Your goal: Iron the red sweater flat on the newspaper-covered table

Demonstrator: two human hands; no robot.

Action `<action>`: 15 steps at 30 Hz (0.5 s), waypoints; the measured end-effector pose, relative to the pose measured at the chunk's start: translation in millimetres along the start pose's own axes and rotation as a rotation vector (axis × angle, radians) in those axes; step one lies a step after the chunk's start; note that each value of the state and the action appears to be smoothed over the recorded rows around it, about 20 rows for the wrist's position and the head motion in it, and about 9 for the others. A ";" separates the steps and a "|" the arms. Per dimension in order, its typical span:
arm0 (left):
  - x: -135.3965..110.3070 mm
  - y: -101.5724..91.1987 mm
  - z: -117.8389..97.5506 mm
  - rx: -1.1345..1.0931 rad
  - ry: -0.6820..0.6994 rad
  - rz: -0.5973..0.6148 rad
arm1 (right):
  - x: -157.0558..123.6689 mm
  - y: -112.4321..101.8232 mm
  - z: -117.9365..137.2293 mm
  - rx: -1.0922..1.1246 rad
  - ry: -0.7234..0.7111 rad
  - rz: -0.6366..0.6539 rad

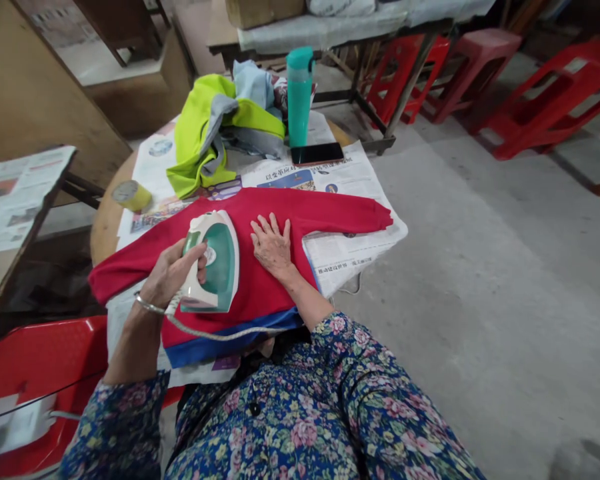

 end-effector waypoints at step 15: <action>46.8 -61.0 -1.6 0.075 -0.096 -0.197 | -1.8 2.6 -4.3 0.041 -0.019 -0.024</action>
Point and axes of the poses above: each hand's wrist, its own x-axis towards the middle knuckle, its own y-axis out of the palm, z = x × y, the point moved 8 cm from there along x, towards the middle knuckle, and after that the axes turned 8 degrees about -z, right-handed, at the moved point
